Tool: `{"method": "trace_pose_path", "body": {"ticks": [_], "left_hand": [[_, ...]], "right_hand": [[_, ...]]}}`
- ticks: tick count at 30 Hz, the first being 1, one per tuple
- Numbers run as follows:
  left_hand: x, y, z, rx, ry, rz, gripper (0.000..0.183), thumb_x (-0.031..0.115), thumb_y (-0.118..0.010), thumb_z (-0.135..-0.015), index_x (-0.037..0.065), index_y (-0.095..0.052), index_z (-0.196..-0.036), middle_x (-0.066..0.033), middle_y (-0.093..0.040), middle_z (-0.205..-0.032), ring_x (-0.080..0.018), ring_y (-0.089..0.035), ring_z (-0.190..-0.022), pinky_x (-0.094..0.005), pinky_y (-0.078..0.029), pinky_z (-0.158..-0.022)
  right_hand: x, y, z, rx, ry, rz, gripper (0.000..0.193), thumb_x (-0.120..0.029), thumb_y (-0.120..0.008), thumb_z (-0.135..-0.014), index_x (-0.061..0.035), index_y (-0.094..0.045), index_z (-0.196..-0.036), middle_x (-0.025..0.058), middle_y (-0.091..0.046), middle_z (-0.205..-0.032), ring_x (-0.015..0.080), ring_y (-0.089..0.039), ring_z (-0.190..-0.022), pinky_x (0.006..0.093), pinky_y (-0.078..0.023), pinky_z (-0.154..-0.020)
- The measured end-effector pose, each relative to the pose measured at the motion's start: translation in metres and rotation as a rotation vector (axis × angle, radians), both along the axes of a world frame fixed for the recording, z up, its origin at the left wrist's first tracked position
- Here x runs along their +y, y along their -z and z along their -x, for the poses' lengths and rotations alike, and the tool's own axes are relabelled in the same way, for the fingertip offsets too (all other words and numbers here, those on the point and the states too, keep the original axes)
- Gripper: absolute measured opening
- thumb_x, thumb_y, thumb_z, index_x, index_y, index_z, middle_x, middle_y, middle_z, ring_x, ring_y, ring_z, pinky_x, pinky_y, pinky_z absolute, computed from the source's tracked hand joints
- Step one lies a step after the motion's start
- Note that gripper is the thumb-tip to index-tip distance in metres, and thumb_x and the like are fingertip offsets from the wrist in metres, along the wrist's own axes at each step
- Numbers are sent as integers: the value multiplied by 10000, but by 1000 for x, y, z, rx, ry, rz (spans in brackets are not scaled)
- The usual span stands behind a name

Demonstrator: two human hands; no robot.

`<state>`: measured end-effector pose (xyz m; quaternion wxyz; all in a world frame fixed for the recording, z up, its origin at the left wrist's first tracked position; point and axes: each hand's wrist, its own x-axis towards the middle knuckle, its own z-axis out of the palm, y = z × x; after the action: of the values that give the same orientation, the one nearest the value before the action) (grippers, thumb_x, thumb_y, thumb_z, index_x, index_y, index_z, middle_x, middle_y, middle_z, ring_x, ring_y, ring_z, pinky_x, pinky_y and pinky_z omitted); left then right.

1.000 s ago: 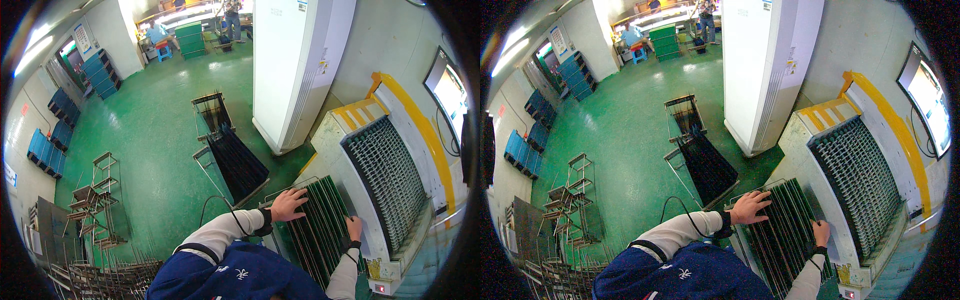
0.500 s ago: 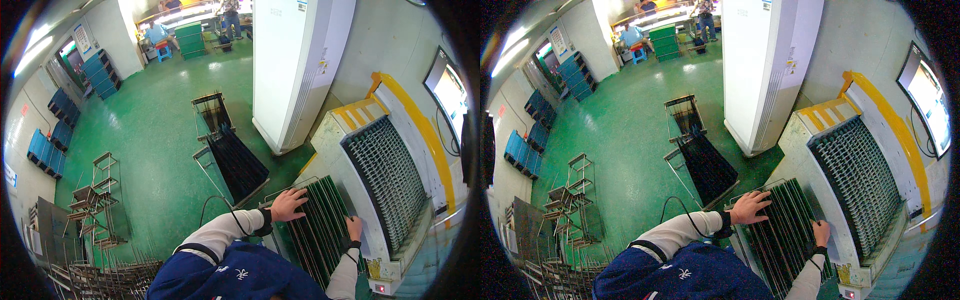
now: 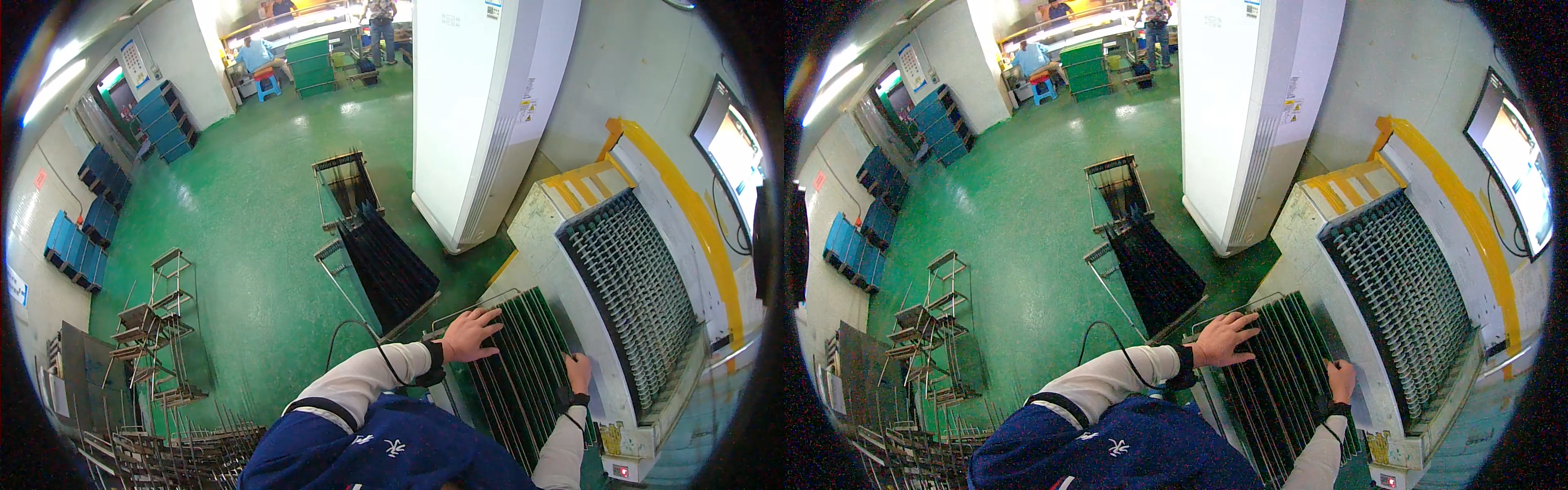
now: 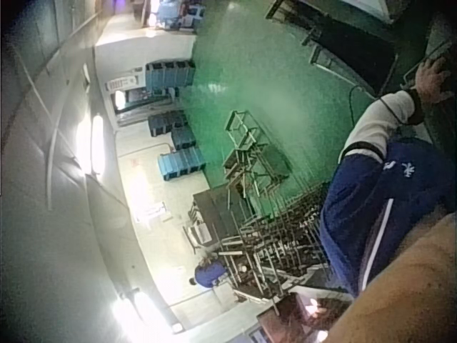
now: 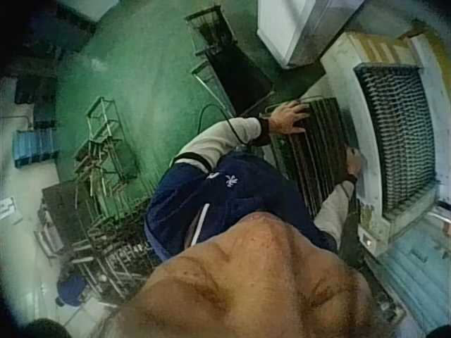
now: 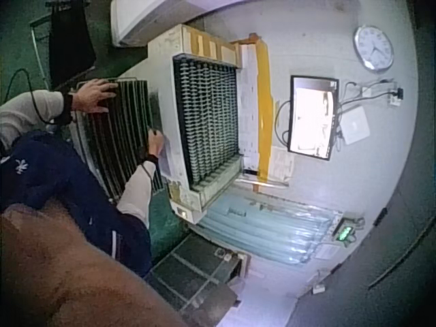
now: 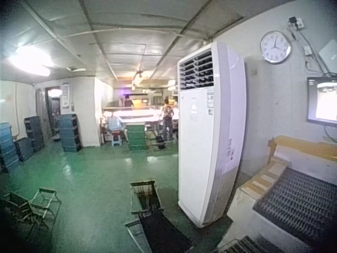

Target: Manually loading flat industrial plates from a storage rack into a processing machine.

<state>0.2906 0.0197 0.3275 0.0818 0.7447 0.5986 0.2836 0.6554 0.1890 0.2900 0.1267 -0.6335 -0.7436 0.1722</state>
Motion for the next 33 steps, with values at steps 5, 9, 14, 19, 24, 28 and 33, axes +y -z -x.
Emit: {"method": "trace_pose_path", "body": {"ticks": [5, 9, 14, 19, 24, 28, 33], "left_hand": [[1, 1, -1, -4, 5, -9, 609, 509, -669, -843, 124, -598, -1309, -115, -419, -1499, -328, -456, -1295, -458, -407, -1052], [1, 2, 0, -7, -1, -15, 602, 500, -676, -841, 129, -597, -1309, -114, -421, -1497, -331, -458, -1292, -465, -411, -1048], [0, 1, -1, -10, 1, -17, 604, 496, -679, -840, 130, -594, -1312, -112, -423, -1494, -332, -457, -1293, -469, -409, -1050], [1, 2, -1, -8, 1, -19, 607, 499, -676, -843, 127, -590, -1315, -110, -425, -1491, -331, -457, -1292, -468, -405, -1055], [1, 1, -1, -12, 4, -14, 608, 501, -673, -847, 126, -589, -1318, -112, -420, -1495, -331, -455, -1294, -467, -402, -1056], [1, 1, 0, -13, 7, -6, 610, 501, -673, -847, 126, -590, -1320, -115, -418, -1498, -331, -456, -1294, -467, -404, -1053], [1, 2, -1, -10, 4, -13, 605, 501, -672, -849, 126, -593, -1317, -115, -418, -1497, -331, -459, -1291, -469, -407, -1047]], "right_hand": [[2, 2, -3, -14, -1, 8, 404, -378, -726, -796, 24, -696, -814, 238, -667, -757, 418, -652, -718, 457, -482, -655], [0, -1, -1, -11, -1, 8, 416, -384, -727, -796, 30, -694, -823, 237, -669, -763, 426, -650, -720, 459, -478, -651], [-3, -5, 2, 22, -22, -12, 411, -355, -722, -808, 52, -669, -807, 250, -633, -733, 413, -611, -685, 459, -437, -624], [-2, -3, 1, 60, -39, -37, 416, -336, -723, -818, 70, -643, -785, 260, -604, -708, 406, -573, -640, 461, -396, -592], [2, 2, -2, -22, 1, 19, 379, -353, -711, -798, 25, -703, -817, 231, -674, -773, 406, -667, -762, 450, -493, -678], [4, 7, -5, 0, 8, 27, 385, -360, -714, -796, 24, -701, -815, 234, -674, -782, 410, -662, -767, 455, -492, -687], [2, 1, -1, -8, 15, 54, 418, -392, -723, -801, 25, -698, -816, 231, -664, -756, 406, -643, -720, 450, -474, -669]]}}
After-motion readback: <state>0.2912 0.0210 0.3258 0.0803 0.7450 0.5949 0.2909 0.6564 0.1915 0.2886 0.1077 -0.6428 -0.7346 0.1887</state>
